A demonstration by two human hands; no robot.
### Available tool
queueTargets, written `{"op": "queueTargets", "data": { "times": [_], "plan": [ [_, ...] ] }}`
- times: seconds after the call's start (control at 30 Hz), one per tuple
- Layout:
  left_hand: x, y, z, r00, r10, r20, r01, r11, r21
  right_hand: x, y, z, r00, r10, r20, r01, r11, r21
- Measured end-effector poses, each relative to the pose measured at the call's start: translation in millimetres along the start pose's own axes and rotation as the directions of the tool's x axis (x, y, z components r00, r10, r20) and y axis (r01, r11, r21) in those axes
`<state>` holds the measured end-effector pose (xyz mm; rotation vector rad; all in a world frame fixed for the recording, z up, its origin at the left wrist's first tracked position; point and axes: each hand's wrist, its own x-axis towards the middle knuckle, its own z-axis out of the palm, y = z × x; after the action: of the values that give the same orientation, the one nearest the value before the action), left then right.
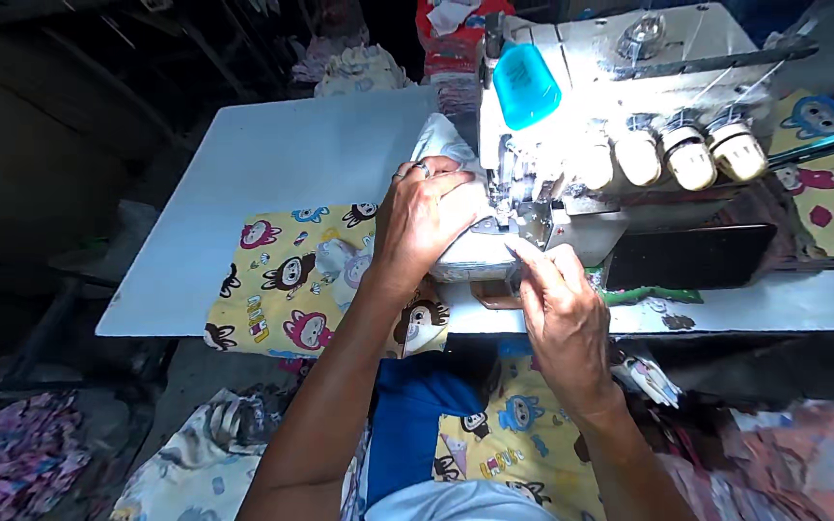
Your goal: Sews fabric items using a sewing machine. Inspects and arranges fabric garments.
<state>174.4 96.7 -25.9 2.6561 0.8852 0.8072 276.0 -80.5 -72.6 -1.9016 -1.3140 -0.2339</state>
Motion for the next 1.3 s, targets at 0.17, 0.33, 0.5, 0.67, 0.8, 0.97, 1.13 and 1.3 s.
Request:
{"op": "queueTargets", "data": {
  "times": [0.17, 0.33, 0.5, 0.67, 0.8, 0.97, 1.13, 1.3],
  "plan": [
    [8, -7, 2, 0.983, -0.181, -0.038, 0.181, 0.983, -0.005, -14, 2, 6, 0.999, 0.005, 0.046, -0.006, 1.000, 0.016],
    [-4, -4, -1, 0.926, -0.375, -0.043, 0.367, 0.922, -0.126, -24, -1, 7, 0.996, 0.005, 0.094, -0.010, 0.998, 0.055],
    [-33, -8, -4, 0.880, -0.473, -0.047, 0.423, 0.822, -0.381, -28, -6, 9, 0.987, -0.009, 0.159, -0.013, 0.991, 0.137],
    [-87, 14, -11, 0.853, -0.522, 0.004, 0.438, 0.711, -0.549, -29, -12, 17, 0.972, -0.074, 0.222, -0.008, 0.938, 0.347],
    [-111, 33, -2, 0.846, -0.532, 0.039, 0.427, 0.631, -0.648, -25, -17, 19, 0.959, -0.097, 0.265, -0.084, 0.798, 0.597],
    [-137, 72, 20, 0.890, -0.414, 0.192, 0.398, 0.499, -0.770, -16, -7, 13, 0.962, 0.132, 0.239, -0.269, 0.598, 0.755],
    [-159, 88, 45, 0.974, -0.224, -0.035, 0.169, 0.819, -0.549, -2, 27, 8, 0.927, 0.363, 0.097, -0.291, 0.532, 0.795],
    [-160, 86, 63, 0.921, -0.257, -0.292, 0.184, 0.949, -0.255, -12, -11, -25, 0.963, 0.197, 0.183, -0.253, 0.433, 0.865]
  ]
}}
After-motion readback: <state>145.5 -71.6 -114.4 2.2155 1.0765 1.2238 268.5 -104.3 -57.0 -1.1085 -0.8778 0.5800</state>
